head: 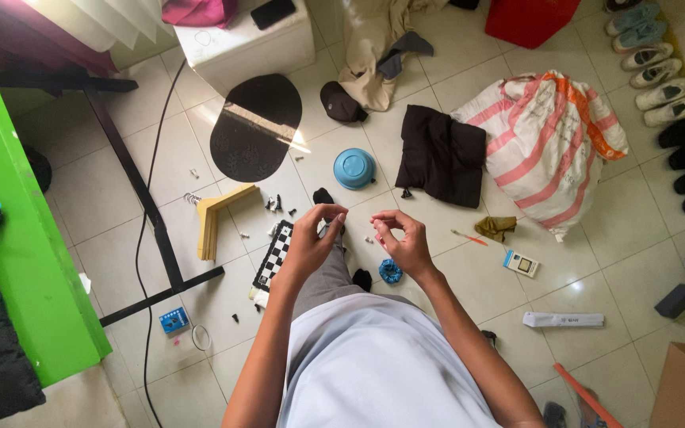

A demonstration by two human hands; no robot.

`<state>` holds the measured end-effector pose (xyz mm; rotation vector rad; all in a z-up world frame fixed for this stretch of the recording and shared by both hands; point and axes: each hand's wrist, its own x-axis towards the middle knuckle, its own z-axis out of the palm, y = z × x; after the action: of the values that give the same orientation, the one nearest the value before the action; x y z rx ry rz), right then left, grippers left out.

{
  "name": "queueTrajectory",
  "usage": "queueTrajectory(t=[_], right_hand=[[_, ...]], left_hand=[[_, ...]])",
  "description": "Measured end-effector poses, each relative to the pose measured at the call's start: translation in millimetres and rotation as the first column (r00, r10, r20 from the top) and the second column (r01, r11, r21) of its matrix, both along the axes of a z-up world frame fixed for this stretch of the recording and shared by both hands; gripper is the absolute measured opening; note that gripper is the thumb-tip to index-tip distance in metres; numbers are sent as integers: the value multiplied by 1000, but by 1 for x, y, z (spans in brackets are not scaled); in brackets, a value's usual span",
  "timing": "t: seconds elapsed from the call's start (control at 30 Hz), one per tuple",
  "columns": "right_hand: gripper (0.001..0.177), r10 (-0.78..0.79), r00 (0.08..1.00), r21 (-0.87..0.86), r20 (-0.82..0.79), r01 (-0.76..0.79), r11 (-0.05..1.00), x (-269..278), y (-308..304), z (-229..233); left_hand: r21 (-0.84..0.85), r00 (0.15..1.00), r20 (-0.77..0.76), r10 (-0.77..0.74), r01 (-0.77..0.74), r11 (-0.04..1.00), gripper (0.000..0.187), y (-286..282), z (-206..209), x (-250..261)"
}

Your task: The person assembles a small desk fan by attaching the cage, motor housing, and blades, then picks up small objects and an earphone from a cluttered floor.

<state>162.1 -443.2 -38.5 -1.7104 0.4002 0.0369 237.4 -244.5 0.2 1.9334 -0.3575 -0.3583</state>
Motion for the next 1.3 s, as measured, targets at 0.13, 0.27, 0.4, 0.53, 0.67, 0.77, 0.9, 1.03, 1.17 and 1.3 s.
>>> queueTrajectory(t=[0.13,0.27,0.4,0.53,0.67,0.77,0.9,1.03,1.17,1.3], right_hand=[[14,60,998,-70,23,-59,996,29,-1,1],[14,96,995,-96,26,-93,991,62,0,6],[15,114,992,-139,58,-105,985,99,-1,10],[16,82,992,-67,-93,-89,994,135,1,10],[14,133,987,-212,94,-111,971,170,1,6],[14,119,989,-231,90,-95,968,198,1,7],[14,94,992,-206,83,-75,976,230,4,8],[13,91,993,-198,80,-73,977,252,6,7],[13,75,993,-220,86,-54,974,268,7,6],[12,53,995,-203,85,-35,979,274,8,3]], left_hand=[[-35,1000,0,-8,8,999,17,-4,1,29],[7,998,-66,22,-22,1000,18,-5,3,56],[-38,998,-55,21,-23,999,17,-4,1,87],[-18,990,-136,43,-46,999,17,0,0,118],[-110,998,-41,42,-47,993,16,1,-7,155],[-38,981,-188,52,-60,997,17,2,-7,181],[-58,992,-126,21,-29,998,17,9,-2,215],[-11,979,-200,35,-38,999,17,15,-4,241],[-100,992,-122,24,-36,994,16,21,-6,254],[-80,992,-129,10,-20,997,16,24,-4,264]])
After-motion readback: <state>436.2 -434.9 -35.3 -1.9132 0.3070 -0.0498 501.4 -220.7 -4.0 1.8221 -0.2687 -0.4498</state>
